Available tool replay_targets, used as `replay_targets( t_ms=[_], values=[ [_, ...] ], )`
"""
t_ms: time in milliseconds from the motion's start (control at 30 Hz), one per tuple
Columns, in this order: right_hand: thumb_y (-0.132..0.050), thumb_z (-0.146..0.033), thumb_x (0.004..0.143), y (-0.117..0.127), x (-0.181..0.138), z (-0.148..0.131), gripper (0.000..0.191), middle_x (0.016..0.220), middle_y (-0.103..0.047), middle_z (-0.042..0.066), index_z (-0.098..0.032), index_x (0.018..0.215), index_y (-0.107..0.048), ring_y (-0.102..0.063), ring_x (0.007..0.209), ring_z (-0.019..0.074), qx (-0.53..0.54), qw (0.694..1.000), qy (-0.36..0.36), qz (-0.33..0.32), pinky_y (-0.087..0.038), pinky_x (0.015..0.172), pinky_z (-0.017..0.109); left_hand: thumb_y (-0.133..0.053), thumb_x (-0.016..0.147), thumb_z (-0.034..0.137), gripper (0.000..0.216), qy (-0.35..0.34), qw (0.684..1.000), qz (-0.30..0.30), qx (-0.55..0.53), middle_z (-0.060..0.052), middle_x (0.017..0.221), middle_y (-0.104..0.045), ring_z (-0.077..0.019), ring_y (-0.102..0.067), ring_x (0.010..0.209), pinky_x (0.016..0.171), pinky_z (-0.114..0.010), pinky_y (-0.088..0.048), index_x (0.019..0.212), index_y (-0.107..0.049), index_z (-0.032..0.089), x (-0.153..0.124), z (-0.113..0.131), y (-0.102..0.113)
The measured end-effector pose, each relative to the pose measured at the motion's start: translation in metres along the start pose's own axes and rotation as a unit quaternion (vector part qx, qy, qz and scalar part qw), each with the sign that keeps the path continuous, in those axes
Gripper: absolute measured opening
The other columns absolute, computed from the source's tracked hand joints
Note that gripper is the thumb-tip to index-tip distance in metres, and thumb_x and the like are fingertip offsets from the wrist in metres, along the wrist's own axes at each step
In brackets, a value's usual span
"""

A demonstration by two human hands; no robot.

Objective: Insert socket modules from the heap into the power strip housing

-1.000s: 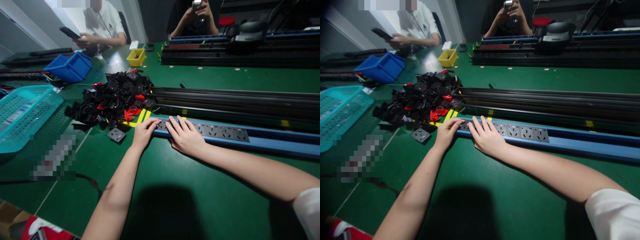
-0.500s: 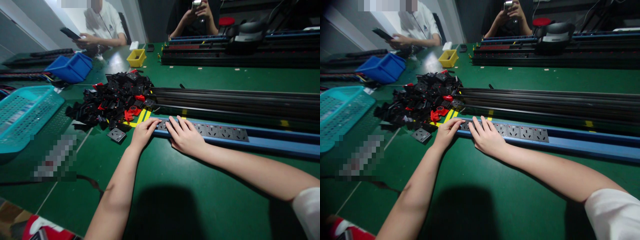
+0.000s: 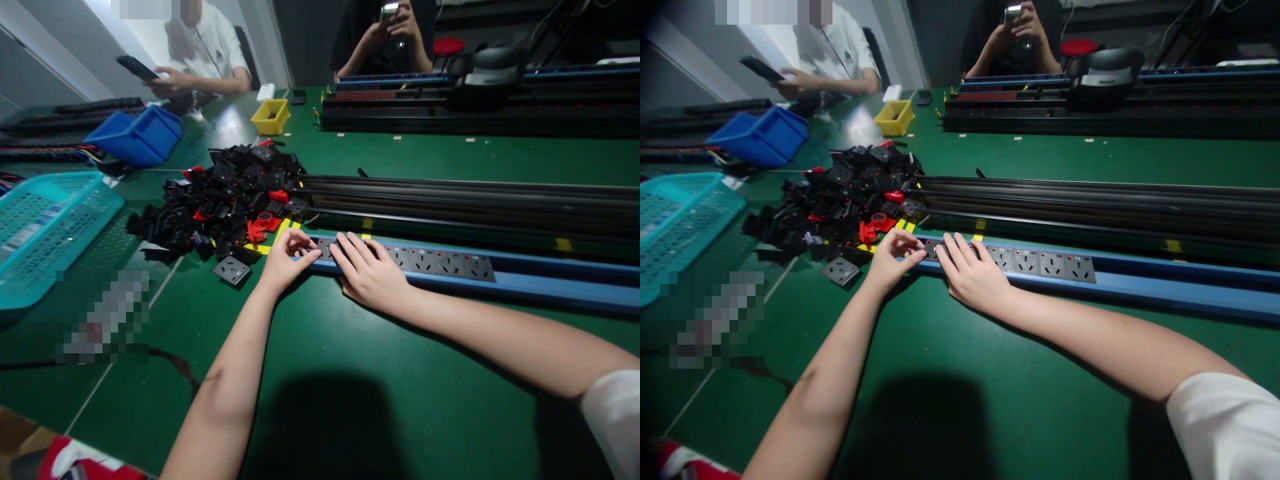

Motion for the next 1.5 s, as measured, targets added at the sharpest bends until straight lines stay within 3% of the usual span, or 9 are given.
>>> replay_targets(
  t_ms=[200,367,467,700,933,1067,1200,1367,1500],
  values=[
    [-0.045,-0.024,0.098,0.000,-0.002,-0.002,0.060,0.158,-0.042,0.017,-0.003,0.154,-0.037,-0.042,0.144,0.0302,0.003,0.999,0.024,0.025,-0.033,0.114,0.049,-0.082,0.075,0.039,0.038,0.057,0.993,-0.061,-0.083,-0.009,0.093,-0.076,-0.0249,-0.075,0.092,0.083,-0.037,-0.056,0.091,-0.052,0.022,0.003,-0.009,-0.002],
    [-0.049,-0.025,0.097,0.001,-0.002,-0.002,0.065,0.162,-0.036,0.012,-0.009,0.158,-0.031,-0.039,0.146,0.0280,0.009,0.998,0.053,0.023,-0.034,0.114,0.045,-0.077,0.078,0.042,0.031,0.060,0.989,-0.098,-0.094,-0.008,0.093,-0.074,-0.0234,-0.074,0.089,0.082,-0.037,-0.057,0.094,-0.060,0.021,0.005,-0.011,-0.003],
    [-0.048,-0.026,0.098,0.000,-0.003,-0.002,0.063,0.162,-0.037,0.010,-0.012,0.158,-0.034,-0.041,0.145,0.0284,0.004,0.998,0.059,0.018,-0.036,0.113,0.045,-0.073,0.080,0.041,0.025,0.049,0.990,-0.067,-0.111,-0.007,0.091,-0.074,-0.0196,-0.070,0.077,0.072,-0.033,-0.055,0.089,-0.063,0.020,0.007,-0.010,0.002],
    [-0.049,-0.028,0.099,0.000,-0.001,-0.002,0.057,0.159,-0.042,0.009,-0.012,0.153,-0.042,-0.047,0.140,0.0291,0.002,0.998,0.059,0.017,-0.038,0.109,0.044,-0.069,0.082,0.041,0.025,0.034,0.981,0.089,-0.167,0.000,0.066,-0.066,-0.0102,-0.057,0.054,0.055,-0.022,-0.043,0.079,-0.057,0.019,0.008,-0.012,0.018],
    [-0.053,-0.027,0.096,0.001,-0.001,-0.002,0.050,0.153,-0.052,0.010,-0.013,0.145,-0.053,-0.052,0.133,0.0288,0.005,0.998,0.047,0.038,-0.038,0.107,0.043,-0.063,0.083,0.045,0.027,0.059,0.979,0.100,-0.166,0.001,0.071,-0.064,-0.0094,-0.058,0.055,0.053,-0.021,-0.043,0.090,-0.058,0.019,0.012,-0.015,0.018],
    [-0.052,-0.026,0.097,0.001,-0.002,-0.002,0.041,0.146,-0.059,0.012,-0.013,0.134,-0.061,-0.053,0.129,0.0296,-0.007,0.998,0.043,0.042,-0.037,0.105,0.045,-0.064,0.080,0.041,0.023,0.067,0.964,0.157,-0.206,0.003,0.068,-0.053,-0.0081,-0.053,0.054,0.051,-0.020,-0.042,0.088,-0.059,0.020,0.015,-0.019,0.025],
    [-0.052,-0.026,0.097,0.001,-0.001,-0.002,0.031,0.132,-0.066,0.013,-0.013,0.121,-0.066,-0.055,0.122,0.0291,-0.024,0.998,0.033,0.047,-0.035,0.104,0.046,-0.068,0.075,0.037,0.025,0.071,0.946,0.193,-0.250,-0.001,0.085,-0.060,-0.0066,-0.056,0.061,0.053,-0.018,-0.043,0.093,-0.060,0.022,0.018,-0.023,0.032],
    [-0.053,-0.026,0.096,0.000,-0.003,-0.003,0.026,0.114,-0.071,0.013,-0.014,0.115,-0.067,-0.057,0.115,0.0264,-0.033,0.998,0.017,0.055,-0.030,0.109,0.047,-0.069,0.077,0.039,0.030,0.078,0.955,0.171,-0.228,-0.007,0.119,-0.065,-0.0082,-0.063,0.076,0.060,-0.019,-0.048,0.101,-0.062,0.023,0.020,-0.026,0.031],
    [-0.053,-0.026,0.096,0.000,-0.003,-0.004,0.032,0.120,-0.070,0.012,-0.010,0.122,-0.065,-0.053,0.127,0.0257,-0.006,0.998,0.035,0.055,-0.030,0.111,0.041,-0.069,0.080,0.041,0.032,0.075,0.967,0.151,-0.188,-0.008,0.119,-0.067,-0.0113,-0.068,0.084,0.063,-0.020,-0.050,0.106,-0.065,0.023,0.022,-0.027,0.029]
  ],
)
Point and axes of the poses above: each hand's wrist, its own x-axis towards the middle knuckle, its own y-axis out of the back of the hand, z = x × y, the point moved 4 cm from there along x, towards the middle knuckle
